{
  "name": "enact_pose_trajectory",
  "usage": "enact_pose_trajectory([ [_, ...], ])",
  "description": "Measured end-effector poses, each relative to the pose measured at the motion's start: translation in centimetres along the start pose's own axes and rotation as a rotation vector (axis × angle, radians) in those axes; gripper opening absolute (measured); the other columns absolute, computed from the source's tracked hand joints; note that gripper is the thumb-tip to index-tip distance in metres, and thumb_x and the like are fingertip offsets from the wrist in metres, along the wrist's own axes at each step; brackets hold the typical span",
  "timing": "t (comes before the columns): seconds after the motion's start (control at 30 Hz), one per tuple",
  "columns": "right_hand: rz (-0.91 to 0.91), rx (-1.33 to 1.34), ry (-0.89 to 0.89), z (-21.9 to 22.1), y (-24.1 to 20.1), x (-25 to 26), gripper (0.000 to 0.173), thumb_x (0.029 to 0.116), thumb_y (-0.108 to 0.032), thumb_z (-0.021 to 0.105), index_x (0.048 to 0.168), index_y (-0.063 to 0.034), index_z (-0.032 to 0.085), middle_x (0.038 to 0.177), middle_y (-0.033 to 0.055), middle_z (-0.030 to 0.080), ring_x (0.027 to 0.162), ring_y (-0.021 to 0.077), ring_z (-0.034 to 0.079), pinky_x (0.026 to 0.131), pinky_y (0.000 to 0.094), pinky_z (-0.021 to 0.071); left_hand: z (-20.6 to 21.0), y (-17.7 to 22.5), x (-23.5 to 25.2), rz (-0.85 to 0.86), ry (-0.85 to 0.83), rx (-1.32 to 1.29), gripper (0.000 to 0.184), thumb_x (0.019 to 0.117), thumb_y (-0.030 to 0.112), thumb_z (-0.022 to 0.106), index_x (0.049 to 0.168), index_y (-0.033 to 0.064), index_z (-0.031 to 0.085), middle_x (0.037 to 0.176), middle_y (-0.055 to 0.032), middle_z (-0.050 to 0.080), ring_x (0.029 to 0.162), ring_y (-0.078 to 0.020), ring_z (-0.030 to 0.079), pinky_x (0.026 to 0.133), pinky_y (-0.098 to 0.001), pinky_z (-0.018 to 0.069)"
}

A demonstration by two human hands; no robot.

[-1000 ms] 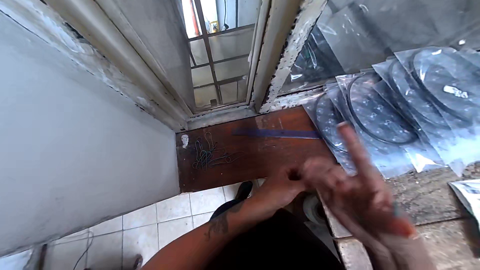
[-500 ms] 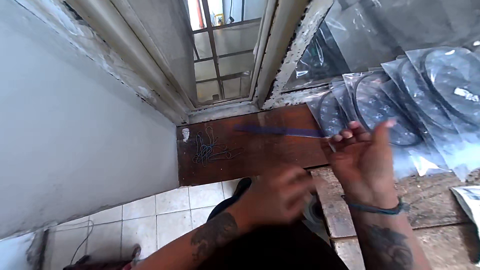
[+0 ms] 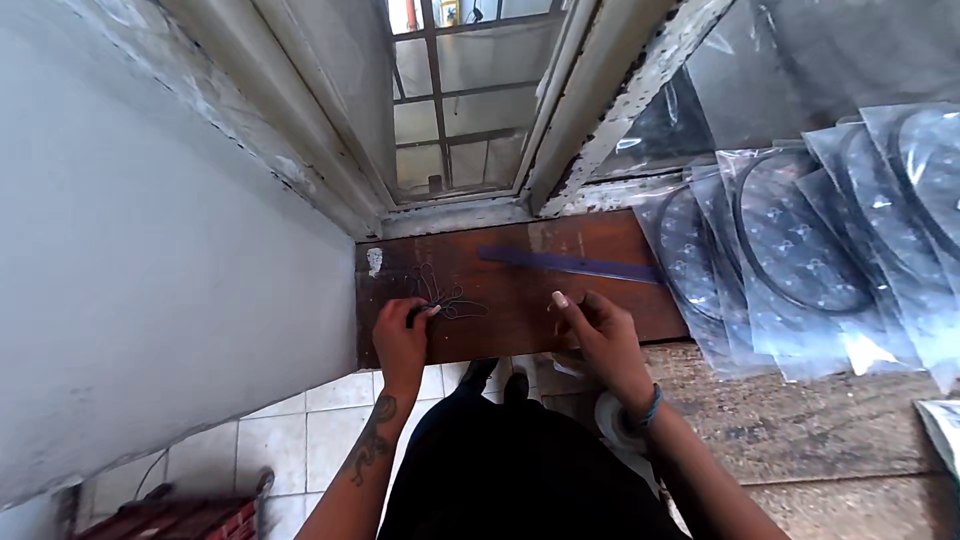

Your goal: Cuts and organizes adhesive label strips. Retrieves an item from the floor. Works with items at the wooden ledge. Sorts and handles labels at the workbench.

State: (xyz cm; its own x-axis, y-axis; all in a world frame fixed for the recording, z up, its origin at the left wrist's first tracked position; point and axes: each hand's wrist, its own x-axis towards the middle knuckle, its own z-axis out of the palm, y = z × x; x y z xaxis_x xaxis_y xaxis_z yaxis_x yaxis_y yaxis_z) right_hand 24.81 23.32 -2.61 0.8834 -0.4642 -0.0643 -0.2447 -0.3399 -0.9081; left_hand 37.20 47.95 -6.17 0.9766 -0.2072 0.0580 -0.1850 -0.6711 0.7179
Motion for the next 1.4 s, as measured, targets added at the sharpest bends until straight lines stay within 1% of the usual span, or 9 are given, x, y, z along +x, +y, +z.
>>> enact_pose_trajectory([
  [0.2, -0.087, -0.149, -0.091, 2.2, 1.3, 0.0, 0.021, 0.1015, -0.027, 0.064, 0.101, -0.0071, 0.070, 0.080, 0.0026, 0.070, 0.065, 0.0120, 0.066, 0.060, 0.0341, 0.0576, -3.1, -0.1, 2.4, -0.169, 0.008, -0.509, 0.019, 0.0999, 0.010, 0.065, 0.116, 0.0010, 0.066, 0.116, -0.0062, 0.072, 0.107, -0.0108, 0.067, 0.096, -0.0311, 0.0541],
  [0.43, -0.377, -0.415, -0.149, 6.8, 1.4, 1.7, 0.030, 0.0947, -0.023, 0.071, 0.122, -0.0109, 0.073, 0.108, 0.0189, 0.067, 0.102, 0.0388, 0.065, 0.090, 0.0581, 0.0513, -4.0, -0.9, 3.3, -0.226, -0.010, -0.631, 0.020, 0.1098, 0.013, 0.043, 0.127, 0.0054, 0.051, 0.091, 0.0024, 0.059, 0.073, -0.0019, 0.059, 0.070, -0.0219, 0.0531],
  [0.57, -0.485, -0.491, -0.191, 9.2, 1.6, 2.7, 0.032, 0.0948, -0.022, 0.072, 0.123, -0.0071, 0.071, 0.106, 0.0199, 0.066, 0.100, 0.0394, 0.065, 0.086, 0.0550, 0.0528, -3.1, -0.8, 2.1, -0.114, -0.131, -0.291, 0.037, 0.1126, 0.023, 0.033, 0.124, -0.0004, 0.058, 0.107, -0.0107, 0.063, 0.087, -0.0130, 0.058, 0.080, -0.0335, 0.0498],
  [0.77, -0.593, -0.567, -0.248, 12.4, 0.8, 3.4, 0.015, 0.0942, -0.013, 0.071, 0.097, 0.0018, 0.070, 0.096, 0.0187, 0.069, 0.093, 0.0356, 0.069, 0.081, 0.0512, 0.0543, -1.2, -0.9, 0.5, 0.161, -0.248, 0.082, 0.039, 0.0985, 0.024, 0.069, 0.128, -0.0015, 0.063, 0.118, -0.0219, 0.068, 0.110, -0.0368, 0.067, 0.098, -0.0544, 0.0528],
  [0.9, -0.458, -0.383, -0.230, 12.5, -1.0, 4.2, 0.018, 0.0979, -0.017, 0.067, 0.102, -0.0002, 0.071, 0.095, 0.0164, 0.069, 0.090, 0.0326, 0.070, 0.083, 0.0501, 0.0543, 0.0, -2.4, -0.2, 0.264, -0.176, 0.163, 0.019, 0.0908, -0.003, 0.069, 0.109, -0.0012, 0.071, 0.099, -0.0204, 0.067, 0.097, -0.0376, 0.067, 0.089, -0.0515, 0.0558],
  [1.03, -0.545, -0.473, -0.143, 10.3, 1.0, 4.6, 0.033, 0.1000, -0.024, 0.064, 0.128, -0.0083, 0.069, 0.128, 0.0137, 0.067, 0.119, 0.0323, 0.063, 0.103, 0.0566, 0.0458, -1.0, -2.7, 0.9, 0.144, -0.068, 0.122, 0.017, 0.0987, 0.006, 0.063, 0.112, -0.0031, 0.068, 0.106, -0.0250, 0.064, 0.099, -0.0403, 0.065, 0.088, -0.0553, 0.0551],
  [1.17, -0.621, -0.623, -0.390, 11.0, 2.3, 3.0, 0.064, 0.1058, -0.046, 0.049, 0.157, -0.0082, 0.041, 0.165, 0.0090, 0.035, 0.155, 0.0253, 0.028, 0.125, 0.0607, 0.0154, -1.3, -2.8, 2.3, 0.067, 0.011, 0.036, 0.025, 0.1001, 0.018, 0.066, 0.112, -0.0042, 0.067, 0.112, -0.0253, 0.060, 0.103, -0.0380, 0.061, 0.092, -0.0517, 0.0517],
  [1.3, -0.554, -0.166, -0.614, 8.1, -1.4, -3.4, 0.035, 0.1056, -0.035, 0.055, 0.122, -0.0116, 0.074, 0.111, 0.0088, 0.076, 0.104, 0.0193, 0.073, 0.090, 0.0424, 0.0592, -1.5, -3.7, 2.9, 0.036, 0.041, 0.003, 0.027, 0.1002, 0.022, 0.066, 0.112, -0.0022, 0.067, 0.112, -0.0225, 0.061, 0.103, -0.0340, 0.061, 0.092, -0.0494, 0.0506],
  [1.4, -0.512, -0.098, -0.417, 6.4, -3.2, -0.8, 0.029, 0.1040, -0.028, 0.057, 0.106, -0.0068, 0.077, 0.099, 0.0023, 0.076, 0.091, 0.0111, 0.073, 0.084, 0.0327, 0.0613, -0.9, -4.0, 2.4, 0.032, 0.046, -0.034, 0.027, 0.0995, 0.021, 0.066, 0.111, -0.0035, 0.067, 0.112, -0.0233, 0.060, 0.103, -0.0339, 0.061, 0.092, -0.0486, 0.0503],
])
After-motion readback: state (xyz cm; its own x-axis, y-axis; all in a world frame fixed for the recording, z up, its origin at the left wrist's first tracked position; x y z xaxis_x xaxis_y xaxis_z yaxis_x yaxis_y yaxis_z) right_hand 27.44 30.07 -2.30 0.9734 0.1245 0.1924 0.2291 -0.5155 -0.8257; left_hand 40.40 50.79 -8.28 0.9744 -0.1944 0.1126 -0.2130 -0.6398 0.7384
